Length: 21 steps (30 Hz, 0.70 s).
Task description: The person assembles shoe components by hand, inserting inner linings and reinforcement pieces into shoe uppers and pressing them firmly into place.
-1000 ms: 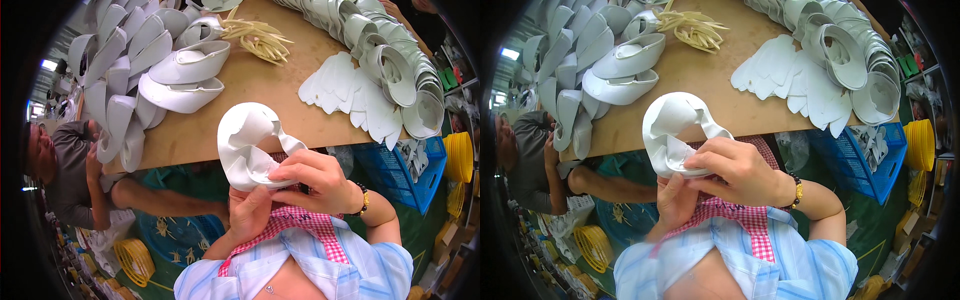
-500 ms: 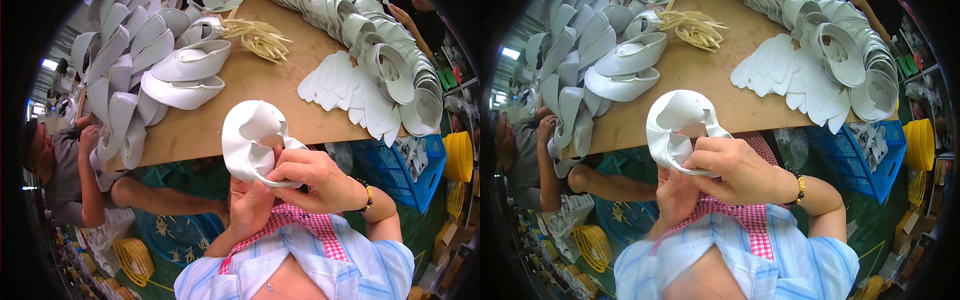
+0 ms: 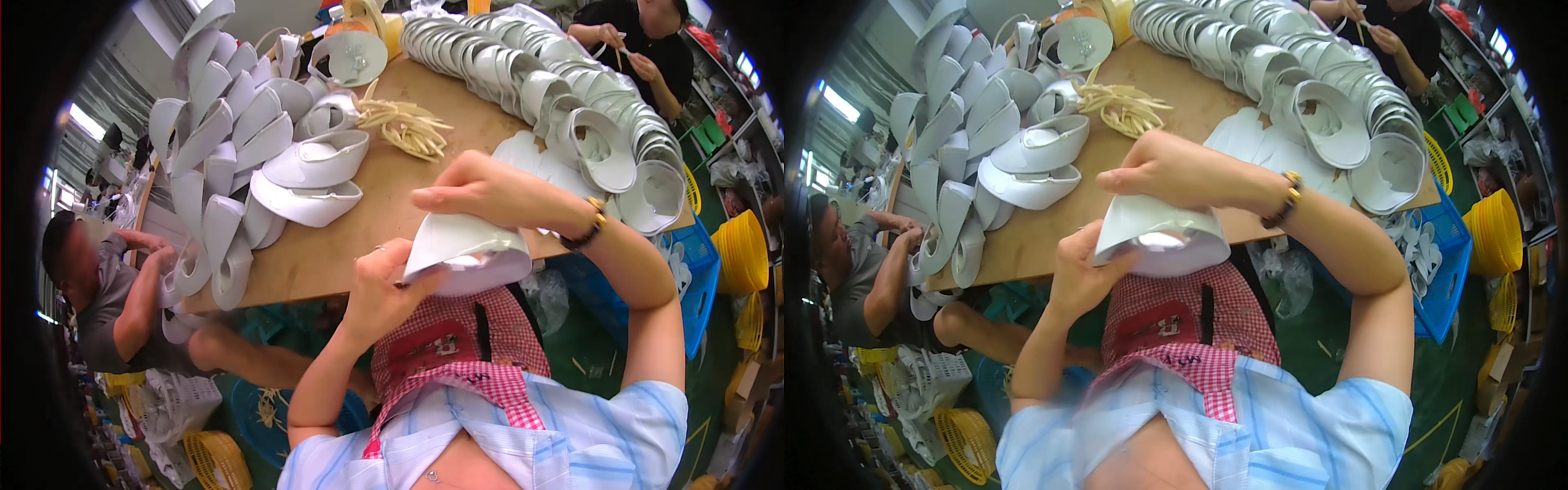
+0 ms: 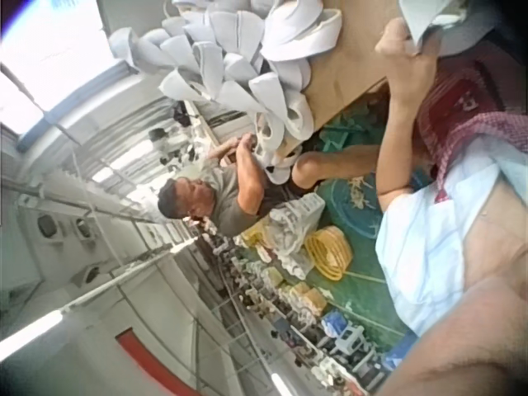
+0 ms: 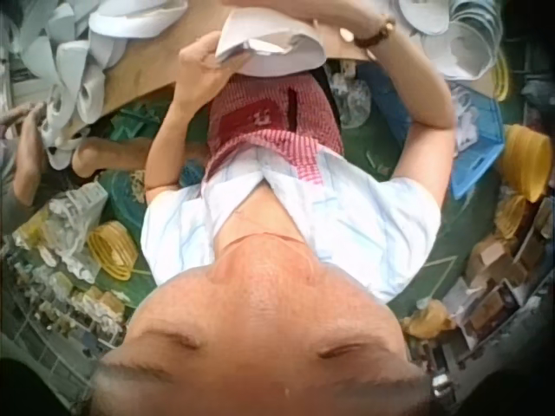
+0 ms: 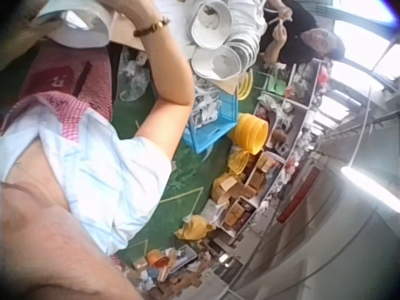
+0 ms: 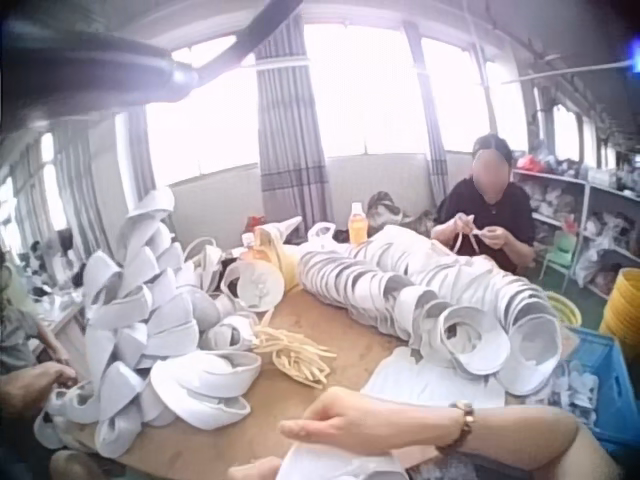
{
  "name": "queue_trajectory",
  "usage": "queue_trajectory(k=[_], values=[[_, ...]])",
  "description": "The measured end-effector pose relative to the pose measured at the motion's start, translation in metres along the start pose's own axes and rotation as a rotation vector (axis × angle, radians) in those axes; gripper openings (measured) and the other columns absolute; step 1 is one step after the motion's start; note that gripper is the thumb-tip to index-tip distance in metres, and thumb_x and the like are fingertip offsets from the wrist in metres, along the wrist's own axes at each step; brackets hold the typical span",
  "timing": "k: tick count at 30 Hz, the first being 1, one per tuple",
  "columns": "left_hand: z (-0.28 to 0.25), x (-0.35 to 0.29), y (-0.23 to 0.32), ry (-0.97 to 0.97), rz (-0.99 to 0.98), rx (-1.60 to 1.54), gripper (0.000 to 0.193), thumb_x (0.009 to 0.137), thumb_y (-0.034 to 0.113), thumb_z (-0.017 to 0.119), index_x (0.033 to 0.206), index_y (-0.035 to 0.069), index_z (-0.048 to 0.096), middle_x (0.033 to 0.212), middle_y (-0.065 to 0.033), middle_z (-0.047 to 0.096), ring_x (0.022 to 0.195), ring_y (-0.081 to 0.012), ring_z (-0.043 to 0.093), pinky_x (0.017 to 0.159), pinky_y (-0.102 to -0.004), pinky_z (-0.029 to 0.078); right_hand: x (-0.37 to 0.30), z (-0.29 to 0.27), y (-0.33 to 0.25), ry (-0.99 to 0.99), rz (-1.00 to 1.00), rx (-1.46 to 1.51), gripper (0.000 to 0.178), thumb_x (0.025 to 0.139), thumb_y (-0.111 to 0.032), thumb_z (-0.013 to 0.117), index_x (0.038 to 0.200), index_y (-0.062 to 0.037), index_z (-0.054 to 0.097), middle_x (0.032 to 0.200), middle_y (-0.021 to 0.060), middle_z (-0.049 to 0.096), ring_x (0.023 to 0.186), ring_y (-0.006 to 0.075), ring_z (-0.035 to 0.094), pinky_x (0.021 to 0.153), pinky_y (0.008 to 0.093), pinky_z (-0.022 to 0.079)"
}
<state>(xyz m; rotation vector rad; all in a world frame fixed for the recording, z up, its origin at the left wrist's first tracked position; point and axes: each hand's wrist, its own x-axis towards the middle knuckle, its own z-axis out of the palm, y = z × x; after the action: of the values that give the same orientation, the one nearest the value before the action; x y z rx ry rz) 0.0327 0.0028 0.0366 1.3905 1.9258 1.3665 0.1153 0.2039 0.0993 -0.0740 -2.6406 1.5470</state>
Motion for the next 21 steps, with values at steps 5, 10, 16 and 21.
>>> queue_trajectory(k=[5, 10, 16, 21], values=[[0.010, 0.016, -0.021, 0.071, -0.286, -0.237, 0.023, 0.089, 0.017, 0.066, 0.103, -0.002, 0.067, 0.080, -0.0022, 0.067, 0.074, -0.0071, 0.058, 0.068, -0.0269, 0.050, 0.011, -0.004, 0.009, 0.668, -0.254, -0.395, 0.033, 0.091, -0.030, 0.055, 0.084, 0.0021, 0.060, 0.069, 0.0197, 0.062, 0.062, 0.0352, 0.061, 0.058, 0.0430, 0.047], [0.023, 0.017, -0.042, 0.182, -0.395, -0.603, 0.023, 0.090, 0.016, 0.065, 0.105, -0.002, 0.065, 0.088, -0.0038, 0.067, 0.081, -0.0082, 0.061, 0.071, -0.0266, 0.053, -0.043, 0.048, 0.047, 0.317, -0.013, -0.294, 0.022, 0.093, -0.016, 0.057, 0.102, 0.0026, 0.064, 0.076, 0.0099, 0.067, 0.069, 0.0166, 0.066, 0.064, 0.0303, 0.052], [0.033, 0.014, -0.048, 0.127, -0.244, -0.756, 0.030, 0.091, 0.011, 0.063, 0.119, 0.000, 0.057, 0.110, -0.0070, 0.064, 0.097, -0.0127, 0.060, 0.085, -0.0294, 0.050, -0.019, 0.027, 0.062, 0.149, 0.114, -0.045, 0.032, 0.096, -0.023, 0.051, 0.101, 0.0056, 0.063, 0.076, 0.0100, 0.067, 0.070, 0.0167, 0.067, 0.066, 0.0289, 0.054], [0.034, 0.017, -0.040, -0.036, -0.016, -0.660, 0.033, 0.089, 0.004, 0.062, 0.121, -0.001, 0.056, 0.114, -0.0085, 0.064, 0.108, -0.0178, 0.058, 0.095, -0.0314, 0.046, 0.014, 0.011, 0.064, -0.093, 0.402, 0.124, 0.052, 0.093, -0.040, 0.047, 0.085, 0.0097, 0.063, 0.072, 0.0187, 0.067, 0.064, 0.0240, 0.070, 0.056, 0.0306, 0.058]])
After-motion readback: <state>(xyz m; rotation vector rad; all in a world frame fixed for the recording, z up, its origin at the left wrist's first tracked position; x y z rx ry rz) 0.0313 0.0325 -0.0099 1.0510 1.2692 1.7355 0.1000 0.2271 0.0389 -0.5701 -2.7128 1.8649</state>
